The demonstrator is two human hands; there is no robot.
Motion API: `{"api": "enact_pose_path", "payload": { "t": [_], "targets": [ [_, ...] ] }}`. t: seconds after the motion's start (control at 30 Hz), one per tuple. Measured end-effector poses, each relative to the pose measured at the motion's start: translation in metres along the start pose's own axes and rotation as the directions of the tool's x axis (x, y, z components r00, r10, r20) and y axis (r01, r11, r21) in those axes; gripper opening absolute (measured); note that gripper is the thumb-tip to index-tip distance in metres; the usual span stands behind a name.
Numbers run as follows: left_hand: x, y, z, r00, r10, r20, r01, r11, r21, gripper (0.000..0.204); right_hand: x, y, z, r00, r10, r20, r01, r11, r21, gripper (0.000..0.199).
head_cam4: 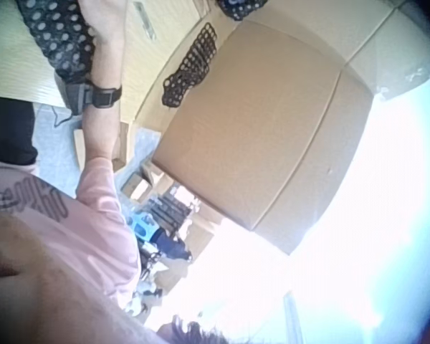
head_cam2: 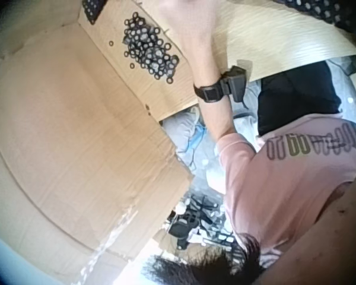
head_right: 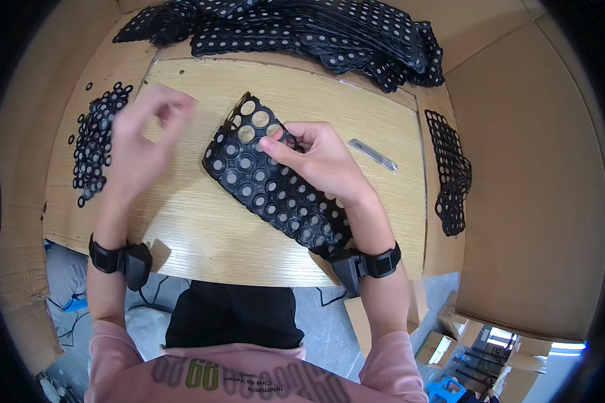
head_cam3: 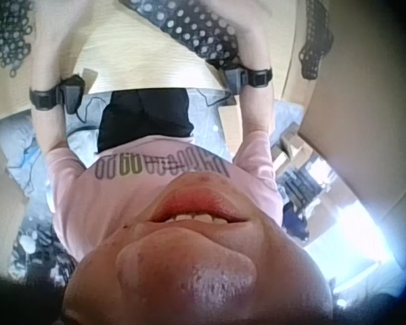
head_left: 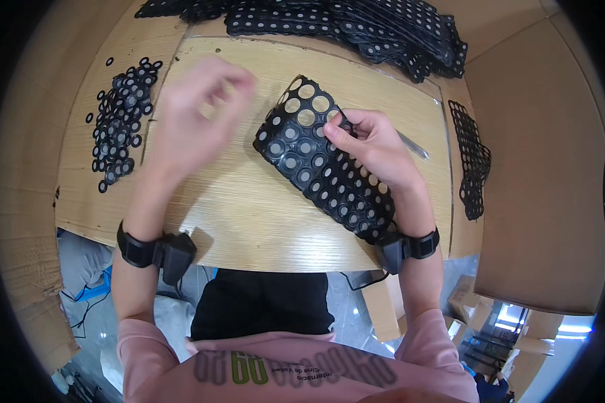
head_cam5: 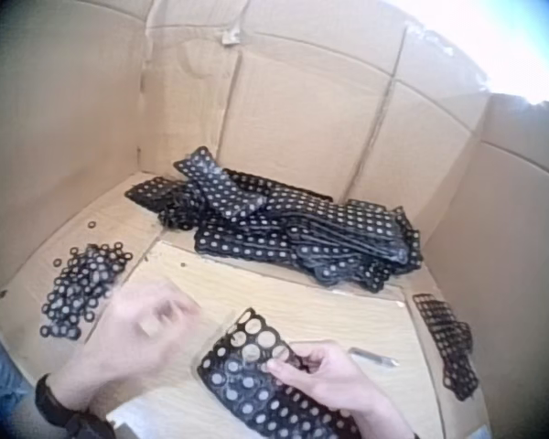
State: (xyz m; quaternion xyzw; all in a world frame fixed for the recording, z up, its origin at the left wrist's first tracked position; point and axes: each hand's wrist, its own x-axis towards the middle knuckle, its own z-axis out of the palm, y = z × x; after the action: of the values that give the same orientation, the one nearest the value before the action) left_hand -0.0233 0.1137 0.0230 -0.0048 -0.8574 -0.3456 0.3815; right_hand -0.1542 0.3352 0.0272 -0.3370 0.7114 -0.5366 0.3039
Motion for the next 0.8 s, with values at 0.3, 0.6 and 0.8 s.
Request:
{"api": "enact_pose_path", "payload": {
  "t": [0.3,0.6,0.8],
  "targets": [
    [-0.016,0.030,0.030,0.958,0.020,0.287,0.068,0.953,-0.295,0.021,-0.008,-0.009,0.006,0.992,-0.068,0.104,0.050,0.984,0.171,0.012],
    [-0.024,0.029,0.034,0.949,-0.019,0.315,0.109,0.957,-0.271,0.021,-0.008,-0.008,0.012,0.986,-0.087,0.144,0.079,0.995,0.059,0.014],
    [-0.025,0.030,0.032,0.908,-0.122,0.401,0.273,0.898,-0.346,0.014,-0.008,-0.006,0.013,0.978,-0.149,0.144,0.149,0.989,0.012,0.012]
  ]
}}
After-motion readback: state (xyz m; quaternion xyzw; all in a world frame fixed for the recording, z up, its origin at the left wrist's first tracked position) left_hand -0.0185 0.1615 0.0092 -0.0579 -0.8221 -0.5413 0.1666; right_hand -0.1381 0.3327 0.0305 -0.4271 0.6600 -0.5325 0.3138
